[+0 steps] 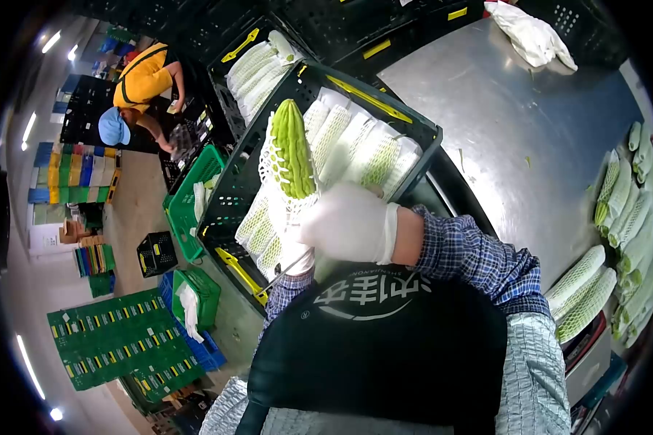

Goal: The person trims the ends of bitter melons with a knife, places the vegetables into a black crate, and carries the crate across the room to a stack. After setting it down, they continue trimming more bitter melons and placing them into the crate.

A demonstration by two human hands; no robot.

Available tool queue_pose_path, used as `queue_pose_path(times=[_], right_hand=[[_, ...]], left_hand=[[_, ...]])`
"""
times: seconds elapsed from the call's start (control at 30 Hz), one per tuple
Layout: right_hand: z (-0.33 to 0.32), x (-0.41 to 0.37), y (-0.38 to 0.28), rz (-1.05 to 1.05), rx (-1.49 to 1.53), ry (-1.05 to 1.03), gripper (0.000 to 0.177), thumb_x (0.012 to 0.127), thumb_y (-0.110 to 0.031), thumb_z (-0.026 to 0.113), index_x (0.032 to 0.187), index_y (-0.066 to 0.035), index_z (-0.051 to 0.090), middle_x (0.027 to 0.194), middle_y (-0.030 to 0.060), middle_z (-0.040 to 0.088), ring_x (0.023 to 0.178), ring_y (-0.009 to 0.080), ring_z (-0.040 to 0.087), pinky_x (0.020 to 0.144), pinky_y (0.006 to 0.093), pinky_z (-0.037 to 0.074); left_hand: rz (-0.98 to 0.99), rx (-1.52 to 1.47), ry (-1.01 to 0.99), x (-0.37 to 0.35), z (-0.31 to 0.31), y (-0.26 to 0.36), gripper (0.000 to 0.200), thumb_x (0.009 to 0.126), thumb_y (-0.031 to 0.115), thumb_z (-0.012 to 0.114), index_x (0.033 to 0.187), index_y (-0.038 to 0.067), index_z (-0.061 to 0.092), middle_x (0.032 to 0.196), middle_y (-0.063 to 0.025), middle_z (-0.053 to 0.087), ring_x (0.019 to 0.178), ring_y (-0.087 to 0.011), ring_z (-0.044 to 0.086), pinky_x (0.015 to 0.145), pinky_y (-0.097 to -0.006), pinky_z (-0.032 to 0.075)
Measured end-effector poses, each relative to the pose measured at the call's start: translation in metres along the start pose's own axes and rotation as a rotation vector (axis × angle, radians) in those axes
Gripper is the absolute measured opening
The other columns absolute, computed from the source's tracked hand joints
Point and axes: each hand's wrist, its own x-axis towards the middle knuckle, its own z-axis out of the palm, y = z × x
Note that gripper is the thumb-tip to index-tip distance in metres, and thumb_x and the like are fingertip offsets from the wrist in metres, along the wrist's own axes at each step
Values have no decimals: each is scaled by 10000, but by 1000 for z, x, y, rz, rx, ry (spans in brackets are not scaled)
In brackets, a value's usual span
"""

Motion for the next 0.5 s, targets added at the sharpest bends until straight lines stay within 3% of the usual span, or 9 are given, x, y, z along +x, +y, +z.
queue_pose_path(times=[0.17, 0.23, 0.27, 0.33, 0.37, 0.43, 0.47, 0.5], right_hand=[[-3, -1, 1, -10, 123, 15, 133, 802, -133, 609, 871, -136, 723, 728, 62, 679, 615, 245, 676, 545, 371, 528], [-35, 7, 3, 116, 42, 171, 220, 838, -124, 633, 1043, -126, 712, 777, 65, 696, 616, 190, 683, 540, 330, 529], [-40, 9, 16, 141, 122, 461, 261, 849, -119, 652, 1106, -117, 697, 802, 72, 703, 629, 157, 683, 552, 298, 529], [-55, 5, 35, 369, 295, 764, 321, 866, -106, 677, 1187, -94, 676, 836, 87, 712, 659, 110, 681, 585, 258, 535], [-63, 1, 38, 569, 380, 770, 333, 874, -98, 683, 1206, -79, 669, 844, 94, 715, 675, 95, 680, 606, 251, 540], [-57, -9, 42, 609, 172, 683, 333, 866, -68, 675, 1200, -71, 668, 843, 96, 713, 686, 119, 689, 626, 251, 542], [-50, -11, 42, 626, 64, 647, 334, 863, -54, 670, 1196, -67, 667, 842, 96, 711, 692, 131, 694, 636, 251, 543], [-40, -13, 38, 518, 35, 611, 312, 859, -37, 662, 1169, -72, 681, 824, 113, 702, 681, 196, 699, 618, 283, 542]], left_hand=[[20, 74, 44, 5, -7, -5, 458, 871, 131, 644, 1294, -10, 542, 1159, -171, 663, 1032, -297, 660, 917, -431, 566], [46, 116, 66, 9, -12, -3, 448, 880, 139, 632, 1293, -8, 541, 1162, -175, 660, 1038, -300, 656, 922, -436, 565], [57, 100, 77, 13, -13, 0, 443, 885, 143, 627, 1292, -7, 540, 1163, -177, 659, 1041, -302, 655, 925, -438, 564], [-48, -352, 63, 14, -2, 17, 446, 884, 175, 638, 1278, -13, 547, 1171, -177, 659, 1040, -323, 654, 917, -462, 564], [59, -534, 184, 18, 0, 17, 451, 886, 203, 653, 1270, -11, 550, 1169, -169, 665, 1032, -342, 654, 926, -462, 557], [58, -625, 94, 18, 13, 36, 537, 888, 254, 679, 1333, 12, 501, 1219, -160, 643, 1086, -322, 636, 959, -450, 544], [296, 44, 78, 34, -29, 11, 562, 894, 275, 682, 1349, 20, 471, 1240, -154, 627, 1114, -308, 623, 976, -436, 536], [535, 688, 232, 51, -71, -14, 589, 901, 296, 684, 1364, 27, 442, 1262, -149, 612, 1143, -293, 611, 993, -422, 529]])
